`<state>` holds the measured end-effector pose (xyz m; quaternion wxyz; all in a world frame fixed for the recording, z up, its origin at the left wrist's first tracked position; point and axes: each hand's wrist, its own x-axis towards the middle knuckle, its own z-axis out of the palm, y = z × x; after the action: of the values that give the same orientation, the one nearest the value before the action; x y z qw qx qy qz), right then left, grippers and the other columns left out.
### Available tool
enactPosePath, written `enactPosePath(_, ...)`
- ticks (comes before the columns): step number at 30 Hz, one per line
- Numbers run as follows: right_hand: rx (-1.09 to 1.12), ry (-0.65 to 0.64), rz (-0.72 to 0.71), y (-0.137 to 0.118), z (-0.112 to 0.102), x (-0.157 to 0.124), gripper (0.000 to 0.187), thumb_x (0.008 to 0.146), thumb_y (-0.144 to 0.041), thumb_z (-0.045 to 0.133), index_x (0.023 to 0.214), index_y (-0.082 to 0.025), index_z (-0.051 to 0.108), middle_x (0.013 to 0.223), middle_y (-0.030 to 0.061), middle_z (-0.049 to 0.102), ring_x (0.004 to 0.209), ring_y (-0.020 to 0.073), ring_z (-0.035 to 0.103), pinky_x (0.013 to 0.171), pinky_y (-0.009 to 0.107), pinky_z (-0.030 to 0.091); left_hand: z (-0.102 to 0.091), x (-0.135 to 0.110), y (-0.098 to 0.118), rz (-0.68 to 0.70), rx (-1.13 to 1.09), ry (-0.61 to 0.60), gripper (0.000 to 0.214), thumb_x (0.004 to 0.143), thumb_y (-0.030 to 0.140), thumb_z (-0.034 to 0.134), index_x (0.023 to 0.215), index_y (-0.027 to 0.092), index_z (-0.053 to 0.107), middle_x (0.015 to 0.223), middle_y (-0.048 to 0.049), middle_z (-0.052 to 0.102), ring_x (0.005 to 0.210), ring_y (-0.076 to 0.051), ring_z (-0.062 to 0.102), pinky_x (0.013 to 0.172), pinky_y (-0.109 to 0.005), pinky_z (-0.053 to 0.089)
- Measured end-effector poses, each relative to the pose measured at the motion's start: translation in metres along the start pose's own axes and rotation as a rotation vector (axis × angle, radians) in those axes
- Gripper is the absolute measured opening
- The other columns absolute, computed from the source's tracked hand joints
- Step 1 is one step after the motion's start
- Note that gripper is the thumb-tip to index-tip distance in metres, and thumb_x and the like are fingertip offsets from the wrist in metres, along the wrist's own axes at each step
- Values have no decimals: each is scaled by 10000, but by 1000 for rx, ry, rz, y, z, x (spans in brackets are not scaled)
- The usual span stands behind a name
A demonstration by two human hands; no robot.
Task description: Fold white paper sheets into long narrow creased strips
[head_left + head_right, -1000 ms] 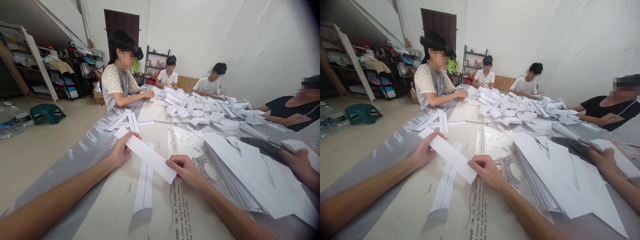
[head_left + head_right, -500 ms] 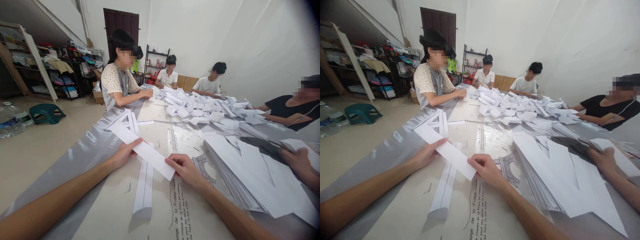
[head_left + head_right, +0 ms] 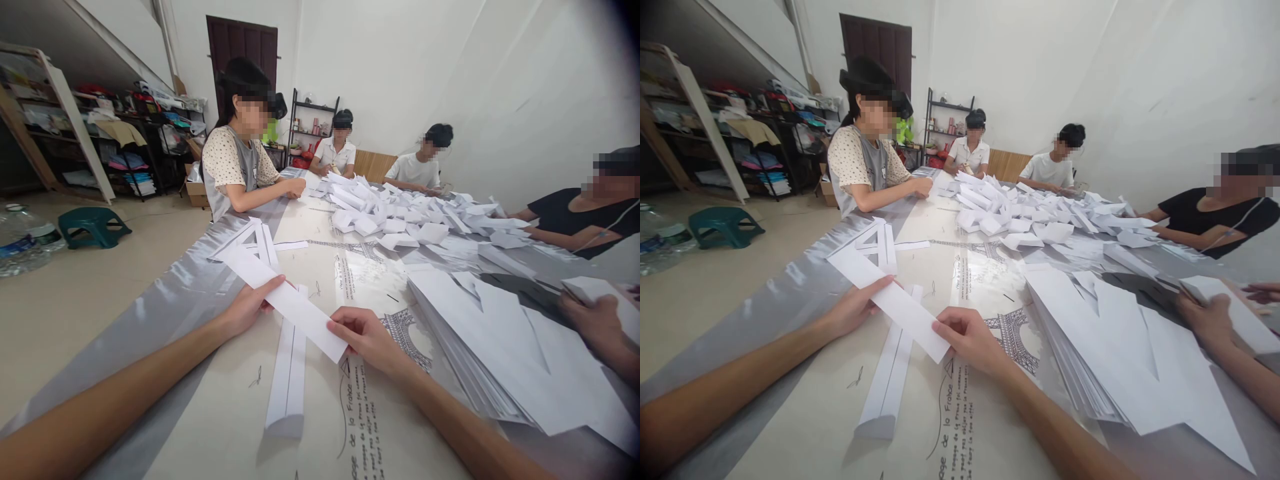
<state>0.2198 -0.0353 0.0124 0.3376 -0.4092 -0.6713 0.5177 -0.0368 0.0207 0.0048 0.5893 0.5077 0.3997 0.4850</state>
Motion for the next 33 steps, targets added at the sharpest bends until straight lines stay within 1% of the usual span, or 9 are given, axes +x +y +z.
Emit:
enactPosePath(7,2,4,-14,0,-1,0,303,933,-462,648,800,-191,682,663,-18,569,555,103,479,481,229,357,1,-1,3,7,-19,22,371,795,508,763,823,138,778,707,-34,582,534,-90,336,470,-238,215)
enactPosePath(14,-3,2,-17,1,-1,0,307,944,-457,634,785,-195,657,675,-19,561,564,105,469,496,242,340,-1,0,2,-12,-45,48,365,797,505,756,812,142,781,817,-57,656,561,-91,368,483,-241,235)
enactPosePath(26,-24,2,-19,4,-1,-1,305,943,-442,636,775,-187,654,669,-18,563,566,102,471,500,241,338,-1,1,0,-41,-58,34,359,794,499,757,814,141,780,788,-46,638,602,-109,412,481,-234,239)
enactPosePath(29,-27,8,-14,3,-1,0,310,942,-443,635,770,-186,652,668,-17,565,566,100,472,499,239,339,-2,2,-1,-44,-52,46,356,790,499,759,817,144,780,803,-47,648,619,-114,435,482,-232,245)
enactPosePath(33,-31,6,-14,3,-2,1,310,945,-436,634,762,-186,647,661,-19,560,559,98,467,496,239,335,-3,2,-1,-34,-44,32,356,800,503,744,824,149,779,806,-46,657,610,-116,441,478,-238,245)
